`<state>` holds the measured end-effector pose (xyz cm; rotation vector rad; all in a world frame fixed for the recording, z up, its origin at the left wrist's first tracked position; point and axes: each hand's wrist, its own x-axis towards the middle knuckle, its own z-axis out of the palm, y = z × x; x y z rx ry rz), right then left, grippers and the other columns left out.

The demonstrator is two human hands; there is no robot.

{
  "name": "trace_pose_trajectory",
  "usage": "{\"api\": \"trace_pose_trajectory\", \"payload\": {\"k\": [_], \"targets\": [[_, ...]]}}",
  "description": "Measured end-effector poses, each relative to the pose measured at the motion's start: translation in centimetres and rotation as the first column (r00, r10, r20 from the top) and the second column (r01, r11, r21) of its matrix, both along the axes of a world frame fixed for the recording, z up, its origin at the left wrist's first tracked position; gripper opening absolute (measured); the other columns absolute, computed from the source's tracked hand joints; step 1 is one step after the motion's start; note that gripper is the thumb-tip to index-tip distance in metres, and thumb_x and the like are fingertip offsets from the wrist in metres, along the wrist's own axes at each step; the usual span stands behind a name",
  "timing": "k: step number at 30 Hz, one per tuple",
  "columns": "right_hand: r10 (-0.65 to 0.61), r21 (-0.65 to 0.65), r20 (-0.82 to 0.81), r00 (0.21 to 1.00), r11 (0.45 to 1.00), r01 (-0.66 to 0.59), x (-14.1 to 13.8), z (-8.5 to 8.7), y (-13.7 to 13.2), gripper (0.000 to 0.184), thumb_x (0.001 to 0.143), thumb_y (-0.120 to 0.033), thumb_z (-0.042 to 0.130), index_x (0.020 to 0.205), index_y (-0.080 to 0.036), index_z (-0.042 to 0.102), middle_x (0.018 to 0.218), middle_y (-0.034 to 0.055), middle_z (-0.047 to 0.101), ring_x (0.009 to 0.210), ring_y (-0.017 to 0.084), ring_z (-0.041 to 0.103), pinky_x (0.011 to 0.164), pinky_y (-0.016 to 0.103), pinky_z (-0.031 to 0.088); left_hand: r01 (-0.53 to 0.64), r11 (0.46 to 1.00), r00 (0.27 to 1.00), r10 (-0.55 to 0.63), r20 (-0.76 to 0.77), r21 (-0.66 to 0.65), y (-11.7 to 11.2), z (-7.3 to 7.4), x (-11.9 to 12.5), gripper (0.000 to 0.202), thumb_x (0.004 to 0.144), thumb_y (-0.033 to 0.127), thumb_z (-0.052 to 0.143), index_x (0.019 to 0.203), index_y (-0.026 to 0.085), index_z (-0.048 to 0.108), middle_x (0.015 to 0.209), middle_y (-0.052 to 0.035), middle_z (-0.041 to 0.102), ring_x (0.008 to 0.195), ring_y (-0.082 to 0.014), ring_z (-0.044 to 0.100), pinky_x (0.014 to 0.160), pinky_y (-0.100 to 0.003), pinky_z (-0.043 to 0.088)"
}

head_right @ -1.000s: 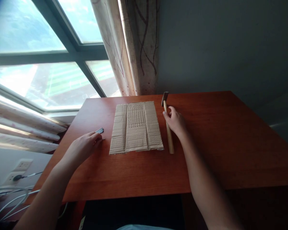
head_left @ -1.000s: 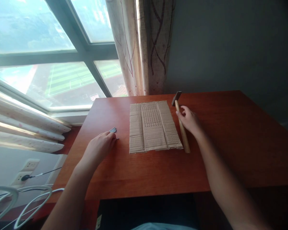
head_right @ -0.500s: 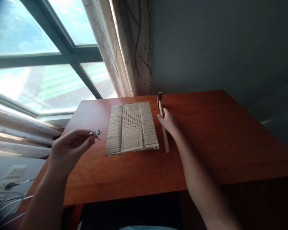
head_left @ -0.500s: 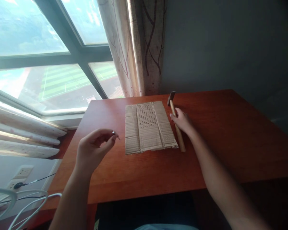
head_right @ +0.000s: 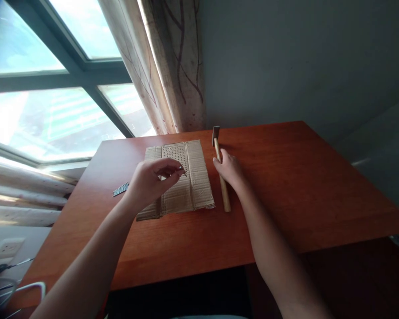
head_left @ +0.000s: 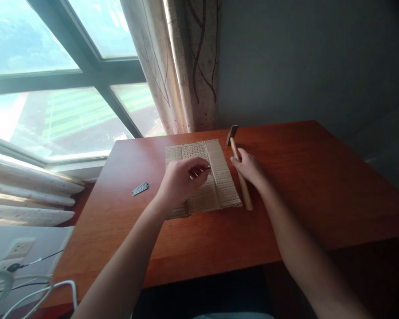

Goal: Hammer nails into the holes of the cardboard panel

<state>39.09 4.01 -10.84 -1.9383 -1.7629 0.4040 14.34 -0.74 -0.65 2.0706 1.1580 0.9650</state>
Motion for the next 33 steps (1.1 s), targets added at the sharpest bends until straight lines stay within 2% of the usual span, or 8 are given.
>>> {"api": "trace_pose_trajectory", "payload": {"k": [10,15,33], "targets": [[0.001,-0.006,0.054,0.999,1.000,-0.001,-0.24,0.46,-0.15,0.042,0.092,-0.038,0.049,0.125,-0.013,0.059,0.102,0.0160,0.074,0.092,0.032,0.069,0.078,0.037,0.049,-0.028,0.998,0.993,0.033,-0.109,0.050,0.29,-0.31,0.00,0.010,0.081,0.020,0.065,0.085,0.017,0.074,0.070,-0.0009,0.074,0.058,-0.0096,0.063,0.057,-0.020,0.051],[-0.005,0.005,0.049,0.999,1.000,0.005,-0.26,0.55,-0.19,0.040,0.092,-0.038,0.050,0.123,-0.016,0.061,0.099,0.0137,0.074,0.091,0.030,0.068,0.077,0.036,0.049,-0.047,0.998,0.993,0.051,-0.108,0.043,0.20,-0.42,0.12,0.010,0.080,0.021,0.067,0.085,0.018,0.075,0.071,-0.0007,0.074,0.059,-0.0108,0.065,0.059,-0.022,0.052],[0.008,-0.014,0.085,0.996,1.000,-0.007,-0.25,0.61,-0.12,0.037,0.093,-0.038,0.048,0.120,-0.016,0.060,0.101,0.0157,0.073,0.095,0.033,0.068,0.077,0.036,0.048,-0.037,0.998,0.992,0.041,-0.117,0.042,0.06,-0.64,0.16,0.010,0.080,0.019,0.065,0.085,0.017,0.074,0.071,-0.0013,0.073,0.060,-0.0113,0.065,0.059,-0.021,0.051]]}}
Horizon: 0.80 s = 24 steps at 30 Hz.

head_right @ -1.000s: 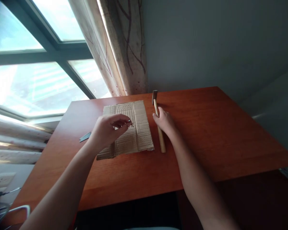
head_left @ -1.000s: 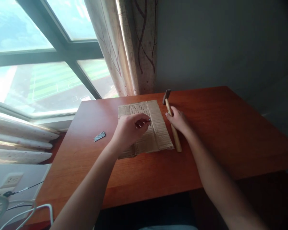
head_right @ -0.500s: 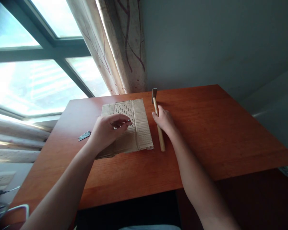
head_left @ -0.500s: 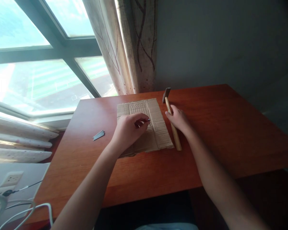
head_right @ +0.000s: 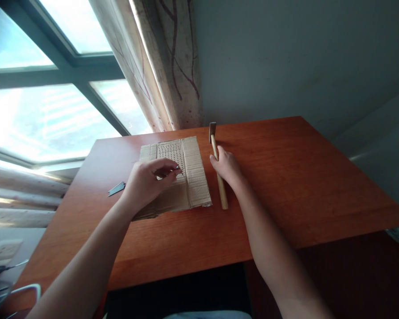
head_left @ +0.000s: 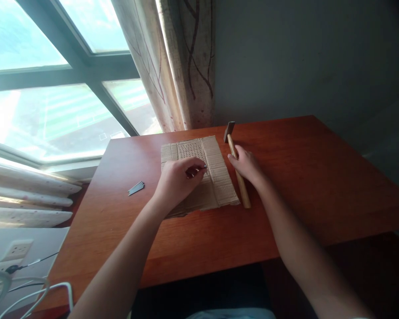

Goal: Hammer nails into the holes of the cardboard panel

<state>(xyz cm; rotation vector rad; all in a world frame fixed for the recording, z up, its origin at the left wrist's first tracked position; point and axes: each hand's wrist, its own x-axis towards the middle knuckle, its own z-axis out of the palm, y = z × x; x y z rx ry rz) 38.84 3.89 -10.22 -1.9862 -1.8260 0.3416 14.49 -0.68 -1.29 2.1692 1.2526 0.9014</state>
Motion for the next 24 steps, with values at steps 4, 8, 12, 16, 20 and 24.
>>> {"api": "trace_pose_trajectory", "payload": {"k": [4,8,12,16,20,24], "targets": [[0.016,-0.006,0.020,1.000,1.000,-0.016,-0.1,0.1,0.0,0.035,0.094,-0.037,0.047,0.118,-0.015,0.060,0.100,0.0154,0.073,0.094,0.032,0.068,0.076,0.035,0.047,0.014,1.000,1.000,-0.014,0.007,-0.003,-0.1,-0.3,0.0,0.009,0.081,0.017,0.064,0.085,0.017,0.073,0.072,-0.0008,0.073,0.062,-0.0121,0.067,0.062,-0.022,0.053],[0.012,-0.006,0.004,1.000,1.000,-0.012,0.0,0.3,-0.1,0.031,0.093,-0.036,0.049,0.114,-0.016,0.060,0.097,0.0147,0.073,0.092,0.030,0.067,0.076,0.035,0.047,0.024,1.000,1.000,-0.024,-0.007,0.016,-0.3,-0.3,0.1,0.009,0.081,0.015,0.064,0.084,0.018,0.073,0.072,0.0001,0.073,0.063,-0.0119,0.068,0.065,-0.022,0.053],[-0.007,-0.062,-0.227,0.974,0.998,-0.007,-0.1,0.5,-0.1,0.022,0.091,-0.032,0.053,0.108,-0.018,0.058,0.087,0.0091,0.071,0.078,0.024,0.067,0.072,0.032,0.049,0.016,1.000,1.000,-0.016,0.021,0.000,-0.3,-0.4,0.2,0.007,0.081,0.016,0.066,0.083,0.017,0.073,0.071,0.0001,0.073,0.062,-0.0114,0.066,0.062,-0.021,0.052],[-0.074,-0.173,-0.384,0.920,0.985,0.008,0.1,0.5,-0.1,0.021,0.095,-0.026,0.043,0.114,-0.020,0.051,0.083,0.0022,0.067,0.059,0.013,0.063,0.055,0.024,0.049,0.018,1.000,1.000,-0.018,0.022,-0.021,0.0,-0.7,0.2,0.008,0.081,0.016,0.065,0.084,0.018,0.073,0.073,0.0005,0.073,0.062,-0.0109,0.064,0.060,-0.021,0.050],[-0.117,-0.216,-0.297,0.948,0.975,0.053,0.9,0.5,0.1,0.020,0.095,-0.022,0.038,0.109,-0.019,0.053,0.085,0.0037,0.067,0.054,0.012,0.059,0.050,0.023,0.044,0.036,0.999,0.999,-0.035,0.035,-0.028,0.2,-1.0,0.2,0.008,0.081,0.015,0.065,0.085,0.018,0.072,0.072,0.0006,0.073,0.062,-0.0110,0.065,0.061,-0.021,0.050],[-0.117,-0.198,-0.122,0.986,0.976,0.091,1.8,0.7,-0.2,0.015,0.095,-0.024,0.043,0.095,-0.017,0.056,0.094,0.0131,0.069,0.076,0.021,0.066,0.063,0.029,0.046,0.045,0.999,0.998,-0.046,0.038,0.015,0.2,-1.2,0.1,0.009,0.081,0.013,0.065,0.084,0.018,0.072,0.074,0.0004,0.074,0.064,-0.0111,0.065,0.062,-0.022,0.050]]}}
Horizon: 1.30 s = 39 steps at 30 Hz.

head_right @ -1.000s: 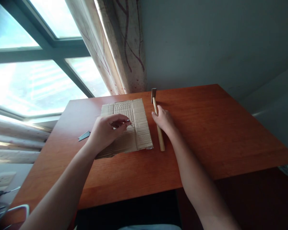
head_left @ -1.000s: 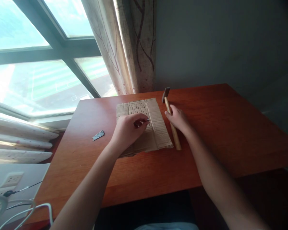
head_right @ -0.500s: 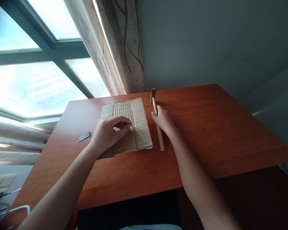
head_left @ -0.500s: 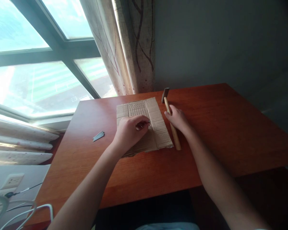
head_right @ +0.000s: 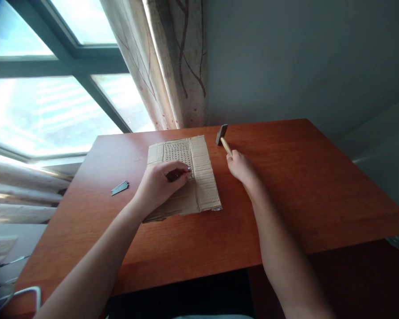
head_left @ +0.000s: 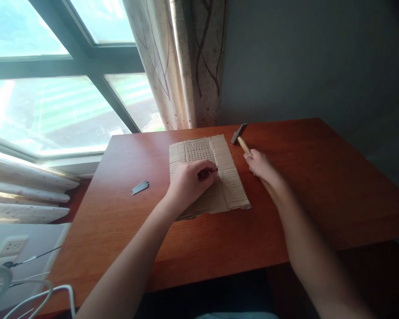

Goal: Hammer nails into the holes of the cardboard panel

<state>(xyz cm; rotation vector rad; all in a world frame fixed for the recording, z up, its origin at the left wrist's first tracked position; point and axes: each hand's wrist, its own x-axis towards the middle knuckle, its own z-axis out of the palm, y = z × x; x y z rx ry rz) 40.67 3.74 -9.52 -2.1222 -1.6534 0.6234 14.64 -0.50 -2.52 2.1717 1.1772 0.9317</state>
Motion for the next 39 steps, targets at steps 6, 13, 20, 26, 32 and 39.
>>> {"api": "trace_pose_trajectory", "payload": {"k": [6,13,20,26,32,39], "targets": [[0.016,0.017,0.195,0.981,1.000,-0.020,0.7,0.5,-0.6,0.018,0.095,-0.028,0.043,0.089,-0.017,0.056,0.097,0.0213,0.070,0.093,0.032,0.067,0.073,0.035,0.042,0.013,0.998,1.000,-0.014,0.018,0.059,-0.1,-0.4,0.0,0.011,0.081,0.011,0.063,0.084,0.018,0.071,0.074,0.0000,0.073,0.064,-0.0105,0.064,0.062,-0.021,0.049],[0.073,0.105,0.084,0.994,0.991,-0.081,1.3,1.9,-1.8,0.036,0.099,-0.045,0.039,0.076,-0.021,0.052,0.071,0.0068,0.065,0.060,0.018,0.060,0.057,0.028,0.040,0.024,0.998,0.999,-0.026,0.030,0.066,-0.1,-0.9,0.1,0.012,0.081,0.010,0.063,0.085,0.018,0.071,0.076,-0.0002,0.073,0.064,-0.0107,0.064,0.063,-0.022,0.049],[0.179,0.139,-0.182,0.967,0.978,-0.155,1.4,8.3,-6.7,0.045,0.095,-0.062,0.044,0.083,-0.021,0.057,0.063,-0.0015,0.053,0.048,0.010,0.046,0.045,0.023,0.036,0.026,0.999,0.999,-0.027,0.030,0.038,0.0,-1.1,0.2,0.011,0.082,0.012,0.064,0.085,0.019,0.072,0.077,-0.0006,0.074,0.064,-0.0113,0.063,0.062,-0.023,0.047],[0.284,0.161,-0.027,0.958,0.947,-0.277,0.6,13.2,-9.3,0.045,0.096,-0.061,0.044,0.076,-0.022,0.056,0.060,-0.0013,0.052,0.053,0.012,0.048,0.051,0.025,0.037,0.024,0.999,1.000,-0.024,0.014,0.022,0.0,-0.8,0.1,0.012,0.081,0.012,0.063,0.085,0.019,0.072,0.075,-0.0005,0.074,0.063,-0.0114,0.063,0.060,-0.023,0.046],[0.345,0.165,0.178,0.922,0.913,-0.373,-1.3,14.3,-10.4,0.046,0.097,-0.057,0.041,0.066,-0.023,0.045,0.052,-0.0027,0.046,0.046,0.012,0.044,0.050,0.028,0.031,0.009,1.000,1.000,-0.009,0.014,0.028,-0.2,-0.7,0.2,0.012,0.082,0.014,0.062,0.085,0.020,0.073,0.077,-0.0004,0.074,0.064,-0.0119,0.063,0.061,-0.023,0.046],[0.360,0.136,0.230,0.904,0.908,-0.396,-1.9,14.8,-10.4,0.043,0.098,-0.052,0.042,0.066,-0.023,0.043,0.050,-0.0037,0.043,0.044,0.012,0.041,0.050,0.029,0.027,0.023,1.000,1.000,-0.023,-0.002,0.005,-0.2,-0.6,0.1,0.011,0.082,0.013,0.063,0.084,0.019,0.073,0.078,-0.0010,0.074,0.065,-0.0124,0.063,0.062,-0.024,0.046]]}}
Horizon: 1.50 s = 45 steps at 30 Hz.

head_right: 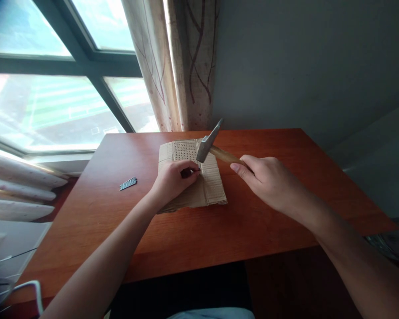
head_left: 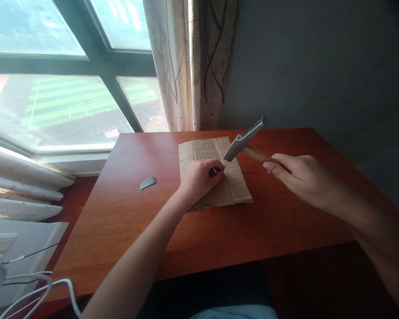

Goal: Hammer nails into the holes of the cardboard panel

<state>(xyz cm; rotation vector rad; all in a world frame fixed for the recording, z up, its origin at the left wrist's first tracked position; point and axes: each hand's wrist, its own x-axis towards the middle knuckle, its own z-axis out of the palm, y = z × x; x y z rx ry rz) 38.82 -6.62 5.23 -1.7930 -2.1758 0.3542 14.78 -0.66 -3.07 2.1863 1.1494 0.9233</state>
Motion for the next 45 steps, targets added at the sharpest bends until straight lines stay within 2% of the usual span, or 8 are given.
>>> {"api": "trace_pose_trajectory", "payload": {"k": [9,32,45], "targets": [[-0.005,-0.008,0.015,1.000,1.000,0.005,-0.1,-0.8,-0.9,0.042,0.098,-0.049,0.043,0.066,-0.023,0.041,0.051,-0.0040,0.043,0.045,0.012,0.041,0.050,0.029,0.026,0.016,1.000,1.000,-0.016,-0.005,-0.016,0.3,0.0,-0.1,0.009,0.081,0.014,0.063,0.081,0.018,0.072,0.074,-0.0013,0.071,0.063,-0.0122,0.060,0.059,-0.022,0.044],[-0.020,0.024,0.031,0.999,1.000,0.019,-0.6,-1.5,-1.4,0.040,0.099,-0.049,0.042,0.068,-0.024,0.039,0.053,-0.0023,0.049,0.047,0.015,0.045,0.052,0.030,0.026,0.025,0.999,0.999,-0.026,-0.027,-0.036,0.5,-0.1,-0.2,0.010,0.082,0.015,0.063,0.082,0.019,0.072,0.074,-0.0013,0.071,0.064,-0.0128,0.060,0.060,-0.023,0.044],[-0.015,-0.017,0.043,0.999,1.000,0.016,-0.7,-2.4,-1.6,0.038,0.100,-0.050,0.040,0.072,-0.024,0.042,0.057,-0.0020,0.052,0.051,0.016,0.049,0.055,0.030,0.028,0.029,0.999,0.999,-0.031,-0.043,-0.031,0.3,0.3,-0.2,0.010,0.082,0.013,0.062,0.082,0.018,0.071,0.074,-0.0005,0.070,0.064,-0.0121,0.059,0.059,-0.023,0.043]]}}
